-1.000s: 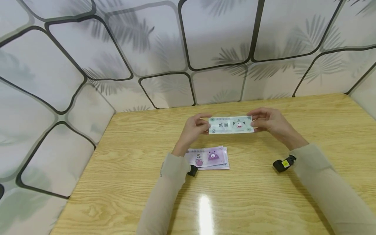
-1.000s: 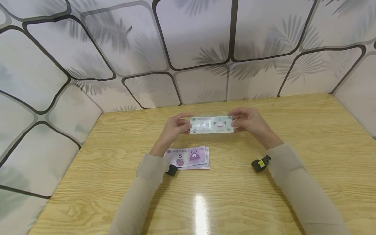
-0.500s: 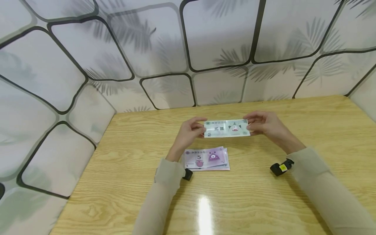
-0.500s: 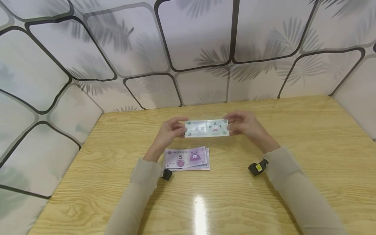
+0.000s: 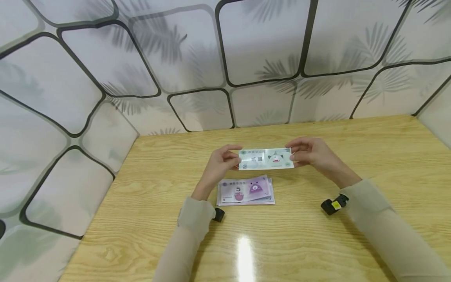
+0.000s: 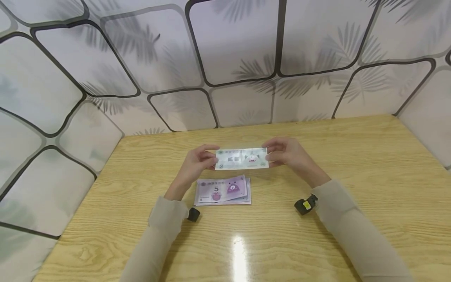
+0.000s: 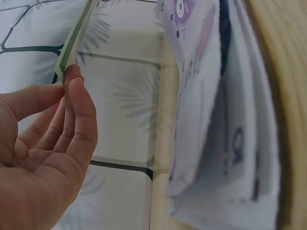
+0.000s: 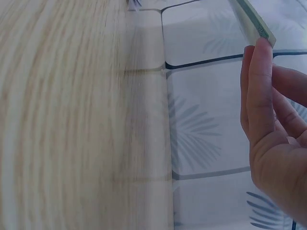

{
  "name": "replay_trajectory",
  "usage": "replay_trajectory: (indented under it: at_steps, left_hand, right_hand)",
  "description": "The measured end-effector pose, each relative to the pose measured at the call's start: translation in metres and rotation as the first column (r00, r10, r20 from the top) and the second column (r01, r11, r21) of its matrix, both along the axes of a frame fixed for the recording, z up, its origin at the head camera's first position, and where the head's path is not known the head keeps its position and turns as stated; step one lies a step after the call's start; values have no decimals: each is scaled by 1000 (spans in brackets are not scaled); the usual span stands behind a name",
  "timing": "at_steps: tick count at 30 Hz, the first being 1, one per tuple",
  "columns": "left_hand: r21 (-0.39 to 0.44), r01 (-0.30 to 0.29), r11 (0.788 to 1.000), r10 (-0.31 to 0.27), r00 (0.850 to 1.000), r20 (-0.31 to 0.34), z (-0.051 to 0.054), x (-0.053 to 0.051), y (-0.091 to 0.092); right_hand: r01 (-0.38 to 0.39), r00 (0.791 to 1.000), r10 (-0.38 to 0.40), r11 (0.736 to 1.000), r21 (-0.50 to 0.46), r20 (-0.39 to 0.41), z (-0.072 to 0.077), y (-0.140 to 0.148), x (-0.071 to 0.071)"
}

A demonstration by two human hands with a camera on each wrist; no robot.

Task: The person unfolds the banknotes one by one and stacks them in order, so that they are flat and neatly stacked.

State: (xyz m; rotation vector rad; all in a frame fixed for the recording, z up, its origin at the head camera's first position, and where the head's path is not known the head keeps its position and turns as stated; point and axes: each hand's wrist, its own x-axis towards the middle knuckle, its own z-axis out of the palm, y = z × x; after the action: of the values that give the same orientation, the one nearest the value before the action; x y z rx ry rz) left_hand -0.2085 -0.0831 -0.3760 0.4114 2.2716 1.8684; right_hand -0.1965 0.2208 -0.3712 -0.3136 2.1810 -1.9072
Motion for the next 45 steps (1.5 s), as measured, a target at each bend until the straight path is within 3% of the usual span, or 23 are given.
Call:
replay_trajectory:
  at_steps: [9, 23, 45]
  left_hand:
    - [-25, 17, 1000, -17, 1000, -13, 1, 5, -10]
    - [-82, -6, 997, 5, 1000, -13, 2, 12, -22]
    - [-116, 6, 993, -6, 1000, 1, 0, 22, -38]
  right_hand:
    - [-38, 999, 37, 998, -41, -23, 0, -7, 1]
    - [-82, 996, 81, 996, -38, -43, 0, -18, 4]
    - [-137, 991, 137, 991, -8, 2, -6, -31, 5]
